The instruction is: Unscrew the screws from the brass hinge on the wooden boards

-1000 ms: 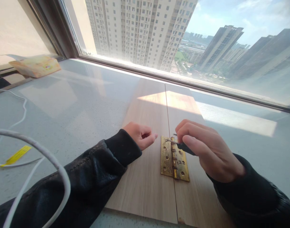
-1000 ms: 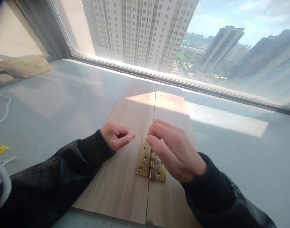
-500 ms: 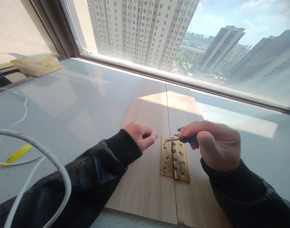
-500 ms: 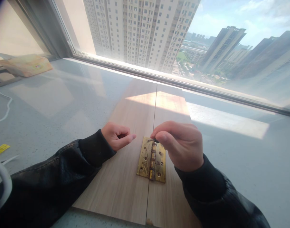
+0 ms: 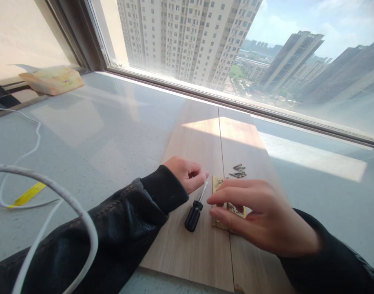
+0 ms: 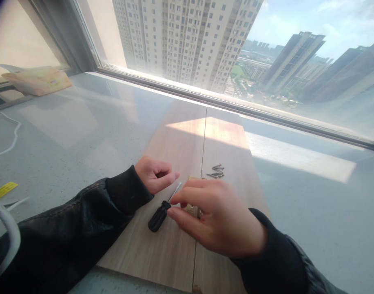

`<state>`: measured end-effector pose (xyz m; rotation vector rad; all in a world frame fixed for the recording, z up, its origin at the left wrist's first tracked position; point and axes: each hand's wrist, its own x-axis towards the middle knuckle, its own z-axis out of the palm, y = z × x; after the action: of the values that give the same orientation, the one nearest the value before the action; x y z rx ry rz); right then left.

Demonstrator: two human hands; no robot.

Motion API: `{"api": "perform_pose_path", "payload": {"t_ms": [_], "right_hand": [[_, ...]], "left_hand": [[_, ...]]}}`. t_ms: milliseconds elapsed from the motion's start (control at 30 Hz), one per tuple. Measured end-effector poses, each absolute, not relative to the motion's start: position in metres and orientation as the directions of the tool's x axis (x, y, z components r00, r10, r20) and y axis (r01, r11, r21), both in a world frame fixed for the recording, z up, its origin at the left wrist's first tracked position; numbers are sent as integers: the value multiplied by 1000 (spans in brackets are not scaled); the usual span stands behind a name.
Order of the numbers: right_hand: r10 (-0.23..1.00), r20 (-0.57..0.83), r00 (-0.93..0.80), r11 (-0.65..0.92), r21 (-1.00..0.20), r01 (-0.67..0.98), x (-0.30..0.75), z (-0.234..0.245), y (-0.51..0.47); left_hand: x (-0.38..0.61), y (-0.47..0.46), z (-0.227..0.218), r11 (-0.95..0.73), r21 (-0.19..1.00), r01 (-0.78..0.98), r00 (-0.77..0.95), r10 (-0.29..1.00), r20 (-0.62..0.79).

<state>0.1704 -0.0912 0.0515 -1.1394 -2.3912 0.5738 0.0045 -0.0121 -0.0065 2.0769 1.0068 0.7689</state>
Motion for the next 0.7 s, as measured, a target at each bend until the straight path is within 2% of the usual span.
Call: {"api": "perform_pose_path", "payload": {"t_ms": [100, 167, 200, 333, 433, 500, 600, 633, 700], "right_hand": [[715, 84, -694, 669, -373, 643, 153, 50, -103], [702, 45, -711, 700, -228, 676, 141, 44, -107], [698, 28, -715, 706, -193, 682, 137, 40, -107], [686, 54, -726, 722, -175, 669, 131, 31, -105], [661, 206, -722, 750, -231, 620, 142, 43, -106], [697, 366, -616, 716, -316, 622, 155, 57, -108], [804, 536, -255, 508, -399, 763, 178, 75, -106], [832, 543, -115, 404, -449, 797, 184, 77, -104], [848, 526, 55, 291, -551, 782, 192, 77, -99]], "left_hand": [[5, -12, -5, -451, 790, 414, 512, 834, 207], [5, -12, -4, -435, 799, 414, 503, 841, 197], [5, -12, -4, -428, 803, 415, 500, 845, 192], [5, -12, -3, -419, 811, 407, 505, 844, 182], [4, -12, -2, -419, 819, 393, 510, 840, 185], [4, -12, -2, -412, 827, 383, 507, 842, 185], [4, -11, -2, -405, 833, 377, 502, 845, 184], [4, -11, -2, -407, 832, 376, 504, 844, 185], [4, -11, -2, -410, 830, 378, 510, 840, 183]]}}
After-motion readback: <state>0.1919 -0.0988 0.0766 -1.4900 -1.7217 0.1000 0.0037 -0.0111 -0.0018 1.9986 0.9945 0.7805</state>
